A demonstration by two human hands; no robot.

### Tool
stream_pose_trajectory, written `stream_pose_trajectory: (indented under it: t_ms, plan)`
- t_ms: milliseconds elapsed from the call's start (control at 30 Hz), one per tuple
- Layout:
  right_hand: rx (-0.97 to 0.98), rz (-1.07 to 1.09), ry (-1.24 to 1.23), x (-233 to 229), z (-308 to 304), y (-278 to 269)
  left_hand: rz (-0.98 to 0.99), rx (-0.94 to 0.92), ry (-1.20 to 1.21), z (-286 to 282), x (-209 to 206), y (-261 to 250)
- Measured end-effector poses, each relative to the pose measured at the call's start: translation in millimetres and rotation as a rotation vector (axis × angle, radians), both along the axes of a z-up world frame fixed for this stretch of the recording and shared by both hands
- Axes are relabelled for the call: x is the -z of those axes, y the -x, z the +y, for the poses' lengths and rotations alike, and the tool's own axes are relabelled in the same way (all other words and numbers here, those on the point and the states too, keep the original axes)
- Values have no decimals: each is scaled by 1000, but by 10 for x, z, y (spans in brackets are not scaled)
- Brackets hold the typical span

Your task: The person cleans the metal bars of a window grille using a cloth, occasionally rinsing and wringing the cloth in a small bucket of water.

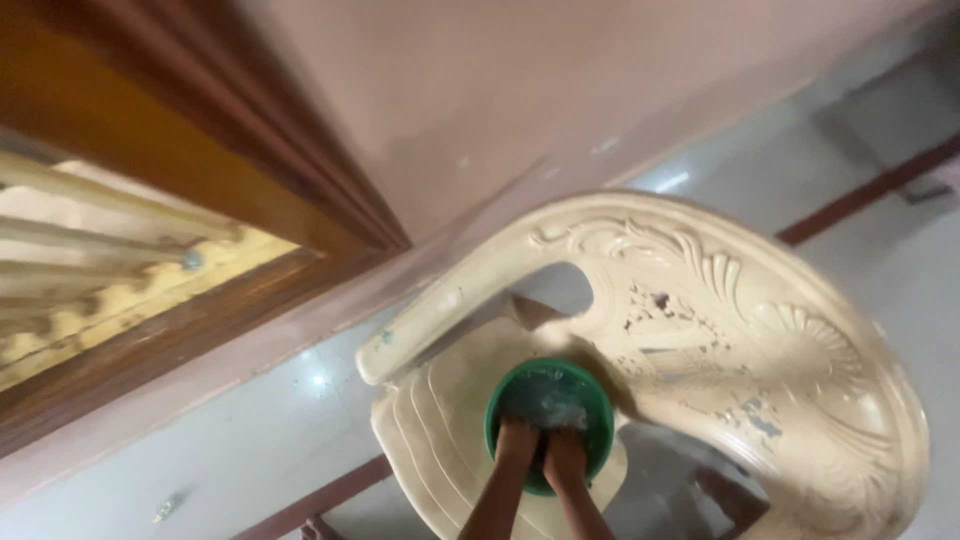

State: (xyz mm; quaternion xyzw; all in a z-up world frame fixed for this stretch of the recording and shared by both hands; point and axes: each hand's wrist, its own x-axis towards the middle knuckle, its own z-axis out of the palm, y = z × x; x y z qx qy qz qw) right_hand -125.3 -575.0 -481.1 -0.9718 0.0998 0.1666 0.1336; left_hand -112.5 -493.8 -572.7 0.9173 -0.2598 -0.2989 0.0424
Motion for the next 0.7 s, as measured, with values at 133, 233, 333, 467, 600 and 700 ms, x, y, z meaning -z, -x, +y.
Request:
stream_pose_trajectory:
  t_ms: [133,233,333,467,600,700]
  plan:
    - [94,295,-44,19,0,-34,12,-8,-17,-36,239,86]
    - [199,393,-197,-75,-57,-10,126,-175,35,16,-49,110]
    - [90,-75,-64,-195,-173,184,-123,-164,134,84,-420,247]
    - [212,-23,-235,-122,-203,247,6,-207,253,74,-739,417]
    - [-252,-272,-334,200,-65,55,-55,-178,153,194,-831,259]
    - [-280,-95,-349,355,-161,-28,67,-188,115,190,-938,243]
